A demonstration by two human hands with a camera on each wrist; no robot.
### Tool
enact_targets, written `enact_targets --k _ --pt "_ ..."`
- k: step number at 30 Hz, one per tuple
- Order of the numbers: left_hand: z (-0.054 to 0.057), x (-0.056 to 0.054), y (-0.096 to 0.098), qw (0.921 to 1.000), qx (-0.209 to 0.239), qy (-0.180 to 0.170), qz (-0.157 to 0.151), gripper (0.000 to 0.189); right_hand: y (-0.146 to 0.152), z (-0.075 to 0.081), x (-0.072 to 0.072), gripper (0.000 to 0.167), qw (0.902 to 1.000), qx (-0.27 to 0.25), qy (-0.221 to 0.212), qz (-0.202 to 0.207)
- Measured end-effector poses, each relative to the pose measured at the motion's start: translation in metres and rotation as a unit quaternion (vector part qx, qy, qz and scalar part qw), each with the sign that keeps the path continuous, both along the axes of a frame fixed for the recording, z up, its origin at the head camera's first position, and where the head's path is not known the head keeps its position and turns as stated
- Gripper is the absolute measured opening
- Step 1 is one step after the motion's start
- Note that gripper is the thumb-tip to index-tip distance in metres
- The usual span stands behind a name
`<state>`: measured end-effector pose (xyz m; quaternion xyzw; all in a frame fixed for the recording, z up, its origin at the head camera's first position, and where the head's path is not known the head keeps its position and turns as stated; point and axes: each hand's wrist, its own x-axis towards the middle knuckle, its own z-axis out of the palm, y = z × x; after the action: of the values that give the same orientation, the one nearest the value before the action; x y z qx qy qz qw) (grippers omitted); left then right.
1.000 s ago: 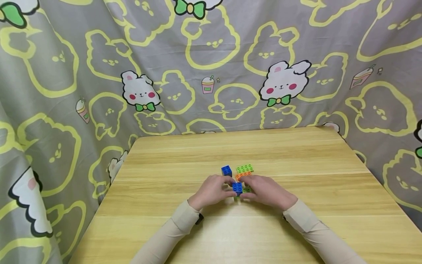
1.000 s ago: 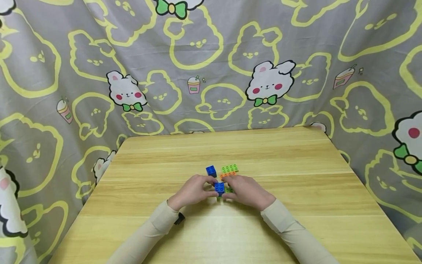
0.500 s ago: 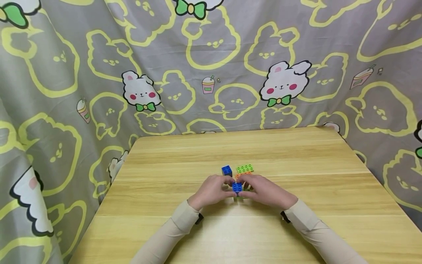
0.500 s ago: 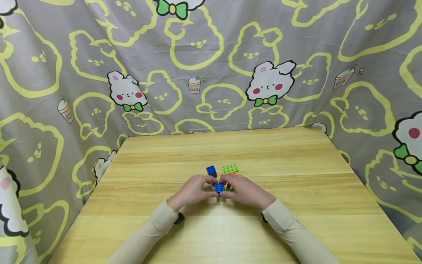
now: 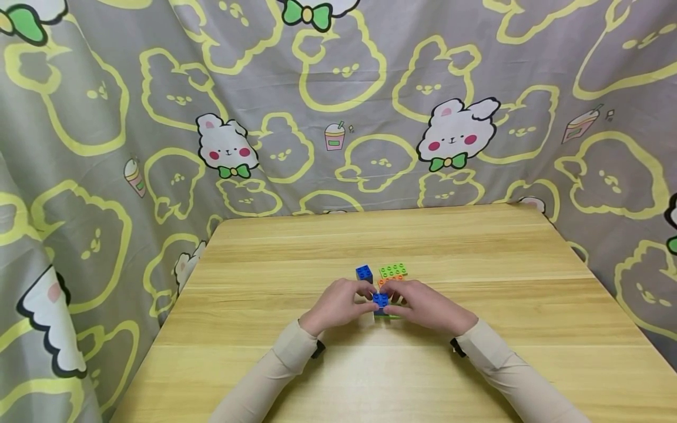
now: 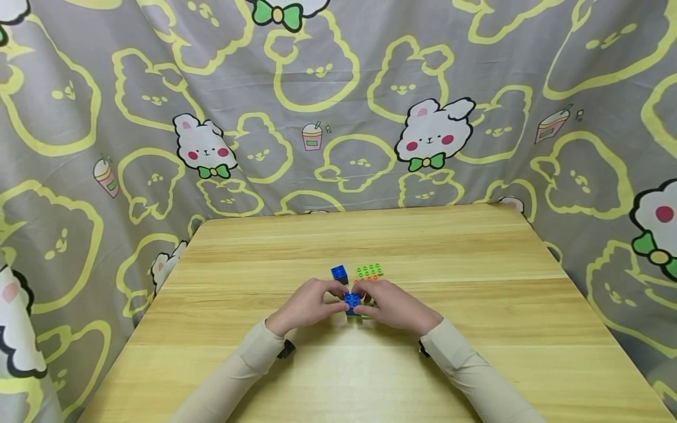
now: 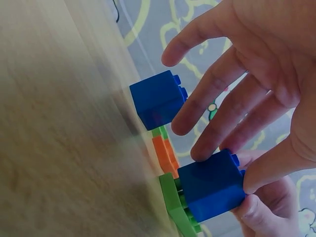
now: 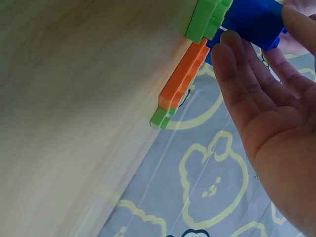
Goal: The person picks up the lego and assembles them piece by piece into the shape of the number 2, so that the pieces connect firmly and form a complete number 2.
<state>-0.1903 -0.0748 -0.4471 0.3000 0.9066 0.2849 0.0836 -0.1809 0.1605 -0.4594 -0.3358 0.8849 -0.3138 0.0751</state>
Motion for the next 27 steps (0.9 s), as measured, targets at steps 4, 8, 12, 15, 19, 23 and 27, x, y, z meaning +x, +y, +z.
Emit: enact_targets --k 4,8,12,15,19,23,27 --pt "-0.0013 -0.0014 0.0002 1.0 0.002 -0.006 0.002 0.026 0.0002 -0.0006 -0.0007 0.023 1.0 0.006 -0.002 -0.002" --pt "-0.0019 -0.0021 0.0003 0.9999 0.003 -0.011 0.001 0.025 -0.0002 -0.0004 -0.0009 0.023 0.9999 0.012 0.0 -0.005" --pt "-0.0017 -0.0015 0.0004 0.9999 0.004 -0.012 -0.001 0.024 -0.0004 0.0 -0.0005 0.022 0.9999 0.011 0.004 -0.005" --pt "-0.0011 -0.0001 0.0 0.9999 0.002 -0.015 0.001 0.024 -0.0009 0.0002 0.0008 0.022 1.0 0.007 0.004 -0.002" --pt "-0.0007 0.0017 -0.0001 0.9998 -0.002 -0.018 0.002 0.024 -0.001 -0.0009 0.0022 0.024 0.9999 0.01 0.005 -0.003" --pt "-0.0011 0.0018 0.0004 0.9998 -0.001 -0.017 0.003 0.025 -0.0004 -0.002 0.0021 0.024 0.9999 0.012 0.006 -0.009" --pt "-0.0004 0.0007 0.0008 0.9998 0.0 -0.019 0.004 0.025 0.0005 -0.0013 0.0011 0.023 0.9999 0.009 0.003 -0.007"
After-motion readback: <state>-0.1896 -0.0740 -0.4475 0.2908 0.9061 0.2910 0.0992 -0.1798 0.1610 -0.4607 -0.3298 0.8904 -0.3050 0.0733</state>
